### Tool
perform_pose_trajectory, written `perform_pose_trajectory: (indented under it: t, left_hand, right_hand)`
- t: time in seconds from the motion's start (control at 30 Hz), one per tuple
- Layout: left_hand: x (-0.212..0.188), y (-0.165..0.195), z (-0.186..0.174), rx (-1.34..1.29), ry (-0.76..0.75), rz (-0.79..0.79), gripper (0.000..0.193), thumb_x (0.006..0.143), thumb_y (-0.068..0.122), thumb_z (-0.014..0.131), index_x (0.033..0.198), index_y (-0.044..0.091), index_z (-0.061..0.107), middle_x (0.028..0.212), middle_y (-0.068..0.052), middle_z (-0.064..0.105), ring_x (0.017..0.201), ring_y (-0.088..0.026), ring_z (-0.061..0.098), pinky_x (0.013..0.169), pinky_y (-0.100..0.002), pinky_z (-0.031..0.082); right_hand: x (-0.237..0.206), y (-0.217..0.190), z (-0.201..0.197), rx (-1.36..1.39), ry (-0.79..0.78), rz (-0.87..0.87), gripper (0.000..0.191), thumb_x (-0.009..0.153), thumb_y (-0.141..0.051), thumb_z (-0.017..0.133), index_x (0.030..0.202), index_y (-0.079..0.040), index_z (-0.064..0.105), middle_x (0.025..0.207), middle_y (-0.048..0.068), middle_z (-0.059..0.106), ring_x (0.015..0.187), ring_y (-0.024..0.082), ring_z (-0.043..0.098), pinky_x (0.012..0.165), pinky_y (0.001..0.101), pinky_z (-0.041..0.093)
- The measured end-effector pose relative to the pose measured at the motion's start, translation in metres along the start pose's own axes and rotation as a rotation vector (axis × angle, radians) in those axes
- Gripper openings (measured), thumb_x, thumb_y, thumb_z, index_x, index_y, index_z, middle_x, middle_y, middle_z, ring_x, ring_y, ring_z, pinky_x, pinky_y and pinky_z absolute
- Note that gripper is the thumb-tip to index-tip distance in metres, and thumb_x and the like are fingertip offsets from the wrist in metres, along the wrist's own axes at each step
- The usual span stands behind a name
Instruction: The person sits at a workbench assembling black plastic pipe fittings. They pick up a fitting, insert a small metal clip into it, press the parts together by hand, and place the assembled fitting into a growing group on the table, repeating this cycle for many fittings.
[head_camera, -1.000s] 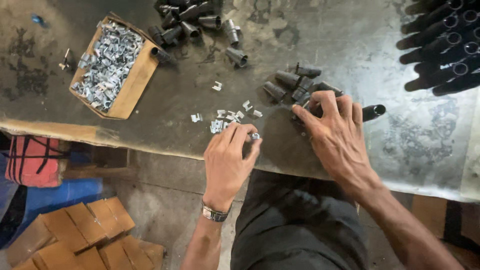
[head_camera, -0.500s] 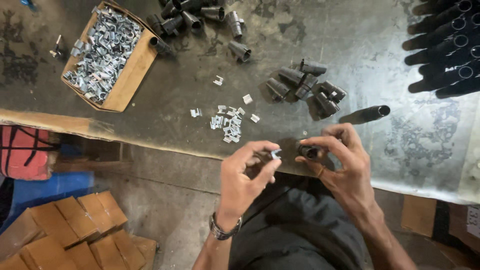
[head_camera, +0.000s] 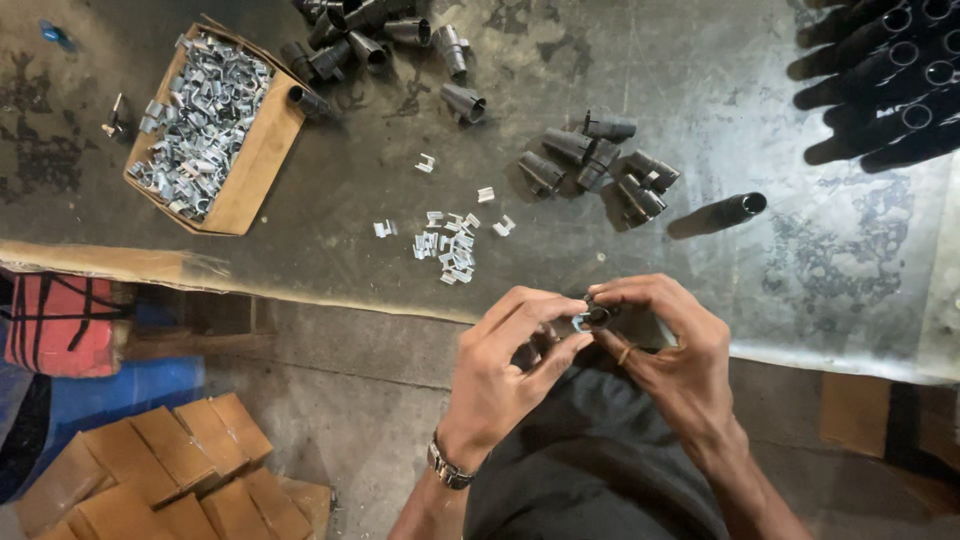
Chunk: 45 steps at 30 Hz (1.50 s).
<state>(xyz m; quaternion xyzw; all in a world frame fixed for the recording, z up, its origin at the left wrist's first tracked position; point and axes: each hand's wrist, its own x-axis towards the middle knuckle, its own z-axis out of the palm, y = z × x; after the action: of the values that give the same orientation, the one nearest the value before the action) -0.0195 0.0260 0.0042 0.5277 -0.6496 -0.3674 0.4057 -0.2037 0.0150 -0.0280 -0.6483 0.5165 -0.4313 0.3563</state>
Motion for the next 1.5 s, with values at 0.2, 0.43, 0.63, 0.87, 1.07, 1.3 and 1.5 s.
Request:
perform_pose_trajectory:
  t: [0.2, 0.43, 0.63, 0.87, 1.07, 1.3, 1.5]
  left_hand:
    - [0.002, -0.003, 0.004, 0.135, 0.015, 0.169, 0.025, 0.091, 0.01, 0.081, 0.113, 0.009, 0.069, 0.109, -0.002, 0.07, 0.084, -0.014, 0.071, 0.068, -0.027, 0.057]
    - [0.003, -0.002, 0.005, 0.26, -0.057, 0.105, 0.029, 0.091, 0.013, 0.081, 0.117, 0.009, 0.07, 0.107, -0.003, 0.069, 0.072, -0.014, 0.07, 0.063, -0.029, 0.056]
    - [0.009, -0.002, 0.011, 0.189, -0.062, 0.044, 0.059, 0.084, 0.018, 0.083, 0.138, 0.009, 0.06, 0.105, -0.004, 0.066, 0.067, -0.012, 0.067, 0.06, -0.028, 0.055]
    - [0.017, -0.021, -0.015, 0.35, 0.179, -0.096, 0.033, 0.089, 0.018, 0.08, 0.121, 0.016, 0.07, 0.101, 0.002, 0.069, 0.062, -0.01, 0.065, 0.056, -0.027, 0.053]
    - [0.051, -0.041, -0.021, 0.651, 0.208, 0.041, 0.03, 0.088, 0.022, 0.078, 0.115, 0.015, 0.07, 0.094, -0.001, 0.064, 0.068, -0.02, 0.066, 0.06, -0.036, 0.051]
    - [0.043, -0.04, -0.007, 0.665, 0.08, 0.129, 0.018, 0.087, 0.019, 0.075, 0.101, 0.013, 0.065, 0.095, -0.002, 0.062, 0.076, -0.026, 0.068, 0.065, -0.04, 0.052]
    - [0.02, -0.024, -0.012, 0.422, 0.005, 0.007, 0.016, 0.09, 0.013, 0.074, 0.105, 0.011, 0.067, 0.096, 0.0, 0.065, 0.068, -0.018, 0.067, 0.061, -0.033, 0.052]
  right_hand:
    - [-0.001, -0.004, -0.001, -0.023, -0.027, 0.016, 0.041, 0.073, 0.003, 0.081, 0.112, -0.007, 0.073, 0.115, 0.007, 0.074, 0.107, 0.02, 0.072, 0.09, 0.0317, 0.058]
    - [-0.002, -0.002, 0.002, -0.084, -0.003, -0.022, 0.04, 0.074, 0.001, 0.082, 0.112, -0.006, 0.073, 0.116, 0.007, 0.074, 0.107, 0.023, 0.071, 0.089, 0.0332, 0.057]
    - [-0.006, 0.009, 0.0, -0.224, 0.099, -0.097, 0.042, 0.073, -0.004, 0.085, 0.113, -0.006, 0.073, 0.117, 0.008, 0.072, 0.108, 0.026, 0.069, 0.094, 0.0373, 0.054]
    - [0.001, 0.026, -0.03, -0.463, 0.386, 0.067, 0.041, 0.086, -0.015, 0.093, 0.12, -0.009, 0.071, 0.117, 0.008, 0.058, 0.109, 0.023, 0.058, 0.092, 0.0375, 0.052]
    - [0.013, 0.008, -0.03, -0.396, 0.481, 0.12, 0.052, 0.078, -0.023, 0.086, 0.119, -0.005, 0.06, 0.108, 0.009, 0.057, 0.098, 0.021, 0.052, 0.083, 0.0375, 0.046]
    - [0.035, -0.002, -0.009, -0.828, 0.302, -0.111, 0.042, 0.083, -0.034, 0.088, 0.117, -0.012, 0.074, 0.117, 0.01, 0.058, 0.111, 0.031, 0.052, 0.098, 0.0457, 0.039]
    - [0.067, 0.009, -0.001, -0.922, 0.135, -0.072, 0.041, 0.084, -0.033, 0.087, 0.118, -0.013, 0.075, 0.119, 0.005, 0.061, 0.113, 0.031, 0.05, 0.098, 0.0456, 0.037]
